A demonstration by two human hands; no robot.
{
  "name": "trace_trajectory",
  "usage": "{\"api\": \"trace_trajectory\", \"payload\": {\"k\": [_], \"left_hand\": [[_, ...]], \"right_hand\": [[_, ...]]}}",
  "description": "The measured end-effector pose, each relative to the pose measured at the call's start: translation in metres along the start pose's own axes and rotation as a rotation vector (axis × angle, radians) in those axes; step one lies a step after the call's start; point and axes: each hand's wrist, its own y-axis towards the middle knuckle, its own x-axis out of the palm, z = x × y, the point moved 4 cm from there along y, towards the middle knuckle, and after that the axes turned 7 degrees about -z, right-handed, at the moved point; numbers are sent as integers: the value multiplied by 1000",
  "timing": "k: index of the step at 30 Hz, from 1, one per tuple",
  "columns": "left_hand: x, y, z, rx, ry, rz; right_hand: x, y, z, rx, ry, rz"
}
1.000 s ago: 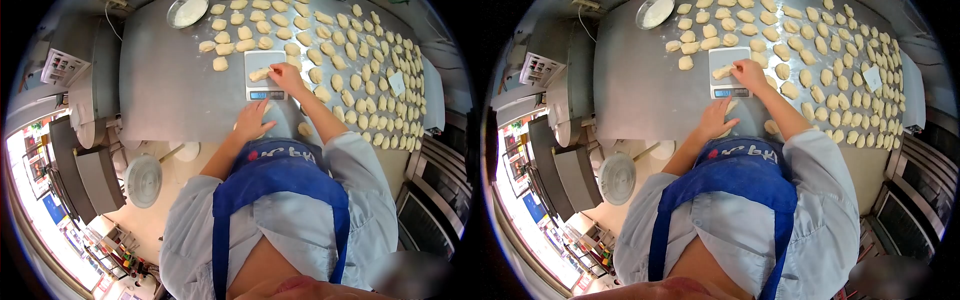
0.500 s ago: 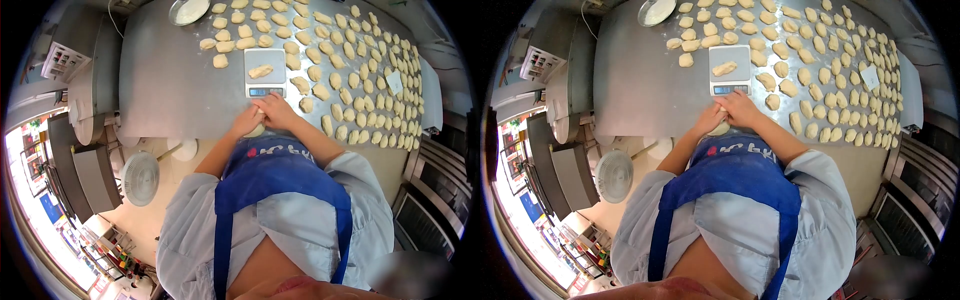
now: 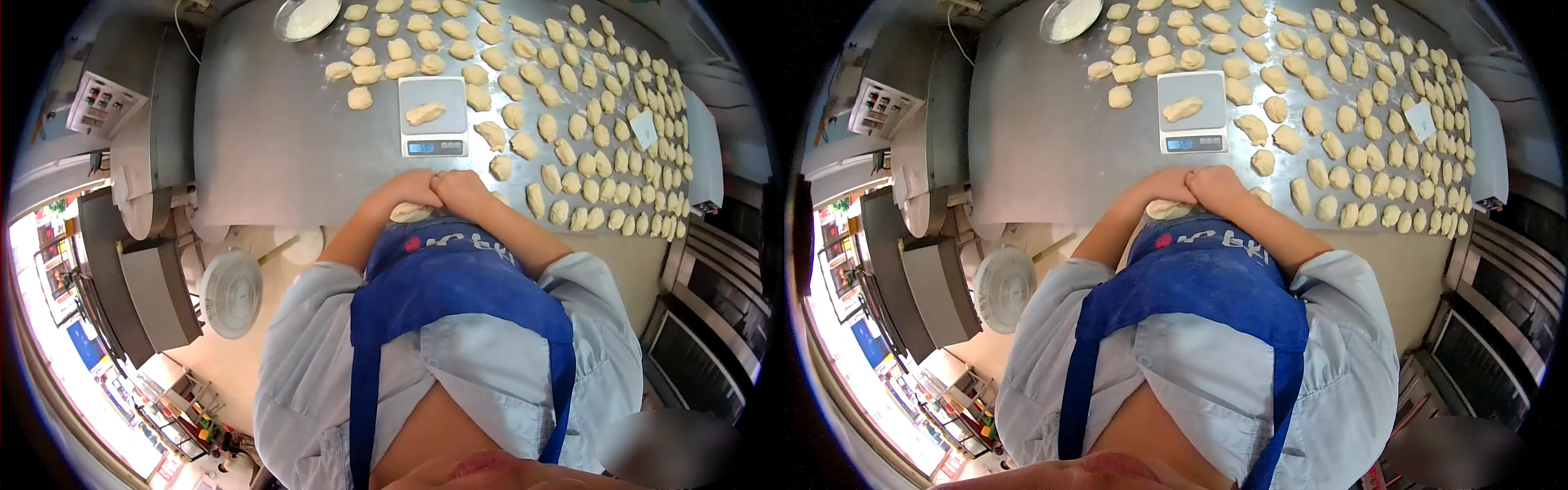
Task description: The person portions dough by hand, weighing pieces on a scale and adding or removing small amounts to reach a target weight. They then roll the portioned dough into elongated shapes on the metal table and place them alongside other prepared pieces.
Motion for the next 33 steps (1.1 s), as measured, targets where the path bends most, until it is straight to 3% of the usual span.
{"api": "trace_trajectory", "payload": {"k": [3, 5, 9, 10, 12, 13, 14, 15, 16, 17, 19, 20, 22, 25, 29, 31, 33], "left_hand": [[10, 21, -6, 16, 9, -157], [9, 15, -6, -64, 239, 122], [3, 0, 4, -169, 526, 106], [1, -1, -3, -110, 486, 174], [7, 3, -16, -35, 455, 243], [8, 5, -17, 132, 289, 449], [7, 2, -14, 299, 116, 656], [2, -5, 2, 306, 125, 675], [-1, -11, 20, 59, 179, 509], [0, -17, 30, -192, 225, 362], [30, -11, 5, -89, 285, 609], [26, -22, 14, -225, 201, 500], [42, -20, -21, -233, 224, 568], [55, -43, -42, -223, 321, 802], [55, -56, -38, -241, 251, 735], [52, -45, -45, -271, 239, 709], [55, -41, -52, -297, 234, 664]], "right_hand": [[0, 2, 14, 86, -55, -113], [-10, -3, 17, 58, -31, -75], [9, -3, 9, 82, 118, -116], [-5, -2, -1, 96, 221, -62], [-57, 5, -21, -100, 418, 76], [-87, 11, -30, -193, 508, 188], [-96, 28, -25, -199, 491, 190], [-111, 52, -7, -80, 430, 303], [-126, 66, 5, 30, 367, 420], [-125, 75, 15, -11, 340, 435], [-100, 113, 67, 65, 116, 449], [-70, 125, 88, 24, -20, 269], [-44, 111, 88, -46, -251, 405], [-48, 89, 73, -119, -54, 479], [-35, 78, 64, -165, -69, 432], [-35, 77, 70, -80, 6, 577], [-41, 70, 62, -69, 38, 549]]}}
